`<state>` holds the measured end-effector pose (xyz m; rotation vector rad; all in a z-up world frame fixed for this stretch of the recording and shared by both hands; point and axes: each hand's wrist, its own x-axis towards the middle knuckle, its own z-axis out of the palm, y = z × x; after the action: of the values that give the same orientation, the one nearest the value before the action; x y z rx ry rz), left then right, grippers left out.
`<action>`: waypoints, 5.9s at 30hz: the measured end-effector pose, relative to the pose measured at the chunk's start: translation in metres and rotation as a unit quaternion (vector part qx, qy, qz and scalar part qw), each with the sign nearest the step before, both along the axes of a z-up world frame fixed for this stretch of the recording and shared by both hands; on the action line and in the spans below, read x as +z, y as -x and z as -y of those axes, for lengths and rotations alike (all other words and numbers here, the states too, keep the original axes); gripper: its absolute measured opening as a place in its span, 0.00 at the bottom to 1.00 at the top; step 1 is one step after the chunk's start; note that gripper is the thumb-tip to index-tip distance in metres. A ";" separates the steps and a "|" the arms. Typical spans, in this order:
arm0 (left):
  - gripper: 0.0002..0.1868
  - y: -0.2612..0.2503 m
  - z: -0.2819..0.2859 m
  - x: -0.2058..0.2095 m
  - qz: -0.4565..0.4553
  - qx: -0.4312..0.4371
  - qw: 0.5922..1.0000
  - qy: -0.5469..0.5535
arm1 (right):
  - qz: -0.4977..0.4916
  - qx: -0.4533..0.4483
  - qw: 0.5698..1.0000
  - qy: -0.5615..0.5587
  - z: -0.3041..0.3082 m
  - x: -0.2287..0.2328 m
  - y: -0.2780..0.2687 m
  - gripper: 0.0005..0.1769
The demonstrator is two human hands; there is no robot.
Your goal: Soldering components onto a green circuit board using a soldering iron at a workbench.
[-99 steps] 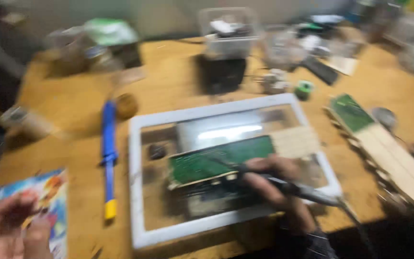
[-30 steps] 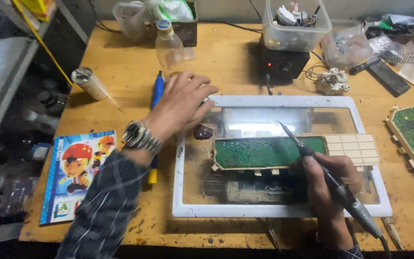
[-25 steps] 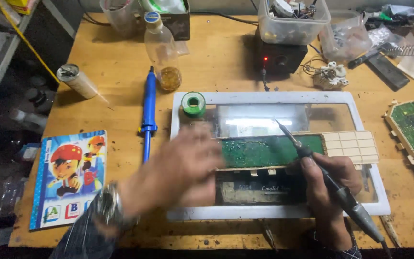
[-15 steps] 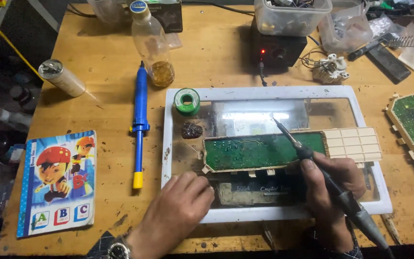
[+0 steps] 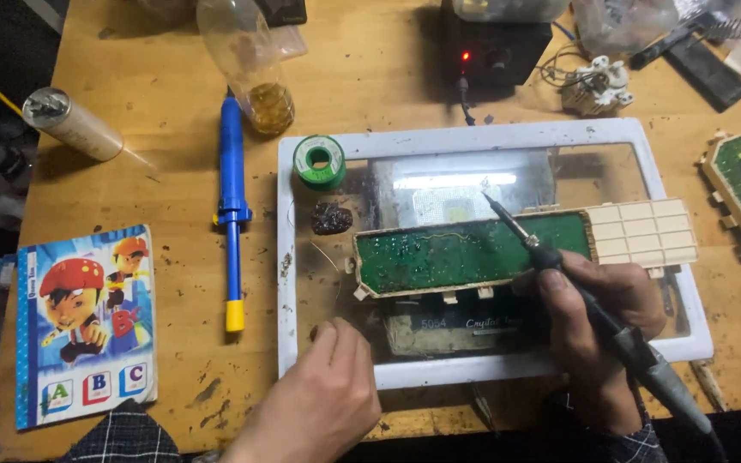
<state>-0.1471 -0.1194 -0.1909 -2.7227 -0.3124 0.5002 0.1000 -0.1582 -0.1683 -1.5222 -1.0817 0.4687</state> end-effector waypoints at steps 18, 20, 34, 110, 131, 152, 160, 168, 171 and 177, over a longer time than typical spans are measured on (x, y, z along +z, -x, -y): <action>0.04 0.021 -0.045 0.039 0.087 0.178 0.935 0.294 | 0.032 0.016 0.994 -0.104 0.002 -0.051 -0.031 0.09; 0.02 0.018 -0.044 0.038 0.074 0.163 0.945 0.272 | 0.006 0.011 0.997 -0.072 0.006 -0.029 -0.017 0.09; 0.10 -0.004 -0.033 0.014 0.155 0.326 0.874 0.325 | 0.016 0.029 0.993 -0.112 0.003 -0.029 -0.017 0.10; 0.05 -0.038 -0.082 0.008 0.556 0.151 0.795 0.187 | 0.019 0.215 0.975 -0.052 -0.018 -0.024 -0.033 0.08; 0.03 -0.039 -0.080 0.008 0.541 0.147 0.811 0.165 | 0.073 0.233 0.967 -0.069 -0.022 -0.023 -0.032 0.07; 0.03 -0.040 -0.080 0.009 0.541 0.146 0.818 0.132 | 0.103 0.258 0.958 -0.074 -0.025 -0.021 -0.034 0.08; 0.02 -0.040 -0.079 0.008 0.543 0.148 0.817 0.124 | 0.097 0.247 0.961 -0.073 -0.024 -0.023 -0.032 0.08; 0.04 -0.041 -0.079 0.006 0.543 0.149 0.817 0.124 | 0.094 0.242 0.963 -0.079 -0.025 -0.023 -0.031 0.07; 0.04 -0.040 -0.079 0.006 0.539 0.145 0.820 0.124 | 0.093 0.248 0.962 -0.073 -0.025 -0.022 -0.032 0.07; 0.04 -0.041 -0.079 0.007 0.538 0.146 0.822 0.117 | 0.090 0.241 0.964 -0.068 -0.024 -0.019 -0.030 0.07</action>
<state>-0.1065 -0.0400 -0.1842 -2.8935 -0.9948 -1.0833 0.1300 -0.1337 -0.1870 -1.1907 -1.6075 0.5808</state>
